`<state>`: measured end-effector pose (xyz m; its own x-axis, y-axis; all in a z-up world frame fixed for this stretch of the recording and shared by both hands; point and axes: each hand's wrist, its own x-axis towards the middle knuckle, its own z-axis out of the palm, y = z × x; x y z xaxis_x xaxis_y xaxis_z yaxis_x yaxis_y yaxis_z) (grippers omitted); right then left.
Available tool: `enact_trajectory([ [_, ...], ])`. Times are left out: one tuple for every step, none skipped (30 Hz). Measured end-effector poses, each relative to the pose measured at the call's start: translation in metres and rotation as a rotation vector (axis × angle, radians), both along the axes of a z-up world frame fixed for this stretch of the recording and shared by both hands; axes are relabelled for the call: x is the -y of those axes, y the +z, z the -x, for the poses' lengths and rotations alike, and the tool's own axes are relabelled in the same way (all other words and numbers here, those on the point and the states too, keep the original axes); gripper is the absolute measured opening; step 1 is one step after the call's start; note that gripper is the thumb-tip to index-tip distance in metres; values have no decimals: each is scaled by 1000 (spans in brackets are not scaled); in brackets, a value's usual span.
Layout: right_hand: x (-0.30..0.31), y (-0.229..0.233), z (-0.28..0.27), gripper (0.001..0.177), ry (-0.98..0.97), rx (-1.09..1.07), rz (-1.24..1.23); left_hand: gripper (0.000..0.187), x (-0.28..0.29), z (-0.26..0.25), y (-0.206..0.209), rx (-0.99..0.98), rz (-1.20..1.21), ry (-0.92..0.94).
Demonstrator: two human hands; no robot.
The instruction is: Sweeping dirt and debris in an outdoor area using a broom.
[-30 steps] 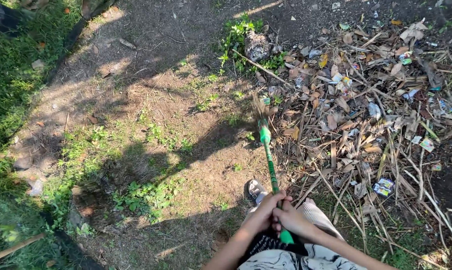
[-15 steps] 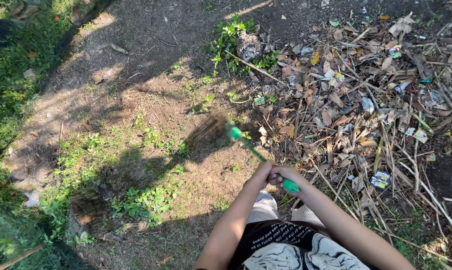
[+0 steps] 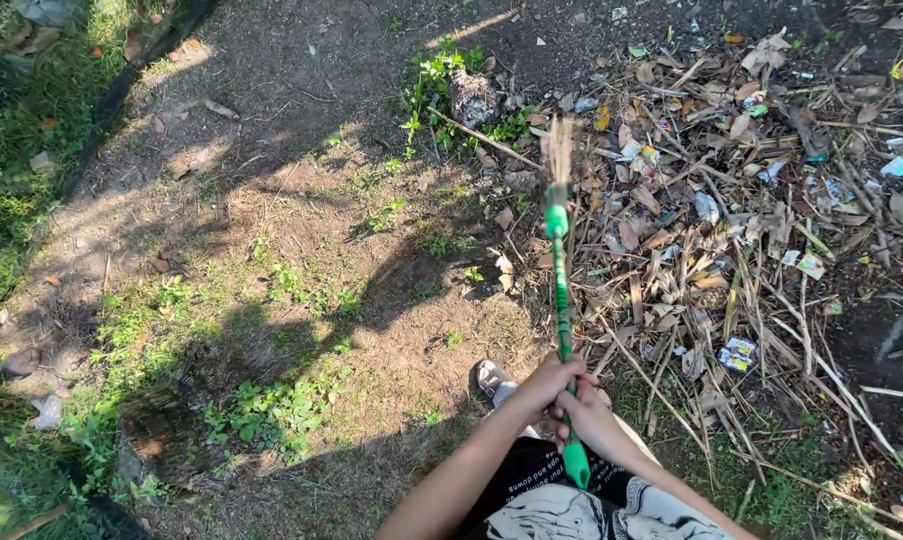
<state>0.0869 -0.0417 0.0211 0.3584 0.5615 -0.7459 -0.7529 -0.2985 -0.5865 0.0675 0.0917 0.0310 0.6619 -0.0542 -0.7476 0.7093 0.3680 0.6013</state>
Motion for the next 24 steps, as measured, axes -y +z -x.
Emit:
enact_trajectory([
  [1, 14, -3, 8, 0, 5, -2, 20, 5, 5, -3, 5, -2, 0],
  [3, 28, -4, 15, 20, -70, -7, 22, 13, 11, -6, -4, 5, 89],
  [7, 42, -5, 31, 40, -145, -12, 30, 21, 17, -9, -11, 12, 178],
  [12, 43, -9, 31, 38, -143, -14, 30, 27, 18, -15, -9, 9, 175],
  [19, 44, -12, 22, -8, -233, -29, 27, 34, 18, -20, -31, -10, 219],
  [24, 45, -16, 15, -55, -323, -48, 27, 39, 18, -25, -52, -31, 262],
  [32, 37, -19, 15, -57, -320, -53, 27, 47, 17, -29, -48, -36, 258],
  [40, 29, -22, 8, -99, -399, -100, 22, 55, 16, -32, -105, -61, 269],
  [49, 21, -25, 6, -140, -478, -147, 30, 63, 15, -36, -162, -85, 279],
  [59, 13, -28, 6, -145, -475, -152, 30, 75, 16, -55, -159, -88, 274],
  [70, 5, -31, 7, -142, -516, -151, 24, 87, 16, -73, -202, -70, 321],
  [80, -4, -35, 8, -136, -557, -150, 21, 98, 16, -92, -246, -52, 372],
  [95, -17, -38, 8, -138, -555, -155, 21, 111, 11, -93, -242, -55, 370],
  [111, -30, -41, 9, -107, -536, -118, 17, 125, 6, -94, -344, 36, 422],
  [126, -43, -44, 14, -77, -517, -81, 18, 138, 2, -95, -446, 129, 473],
  [137, -34, -47, 14, -76, -516, -80, 18, 153, -6, -95, -445, 130, 474],
  [148, -25, -49, 11, -115, -398, -43, 13, 167, -14, -95, -351, 139, 357],
  [161, -15, -53, 9, -155, -277, -3, 9, 184, -23, -94, -257, 150, 239],
  [181, -23, -56, 9, -155, -273, 1, 9, 200, -24, -97, -254, 154, 239],
  [198, -30, -63, 10, -121, -263, -8, 14, 214, -29, -100, -176, 226, 234],
  [216, -38, -70, 11, -86, -252, -16, 21, 228, -33, -103, -98, 297, 228],
  [224, -27, -64, 11, -85, -249, -13, 21, 235, -27, -89, -95, 301, 228],
  [231, -16, -58, 7, -72, -237, -1, 21, 243, -22, -74, -61, 244, 213],
  [236, -6, -48, 5, -56, -233, 8, 23, 247, -12, -60, -34, 184, 202],
])
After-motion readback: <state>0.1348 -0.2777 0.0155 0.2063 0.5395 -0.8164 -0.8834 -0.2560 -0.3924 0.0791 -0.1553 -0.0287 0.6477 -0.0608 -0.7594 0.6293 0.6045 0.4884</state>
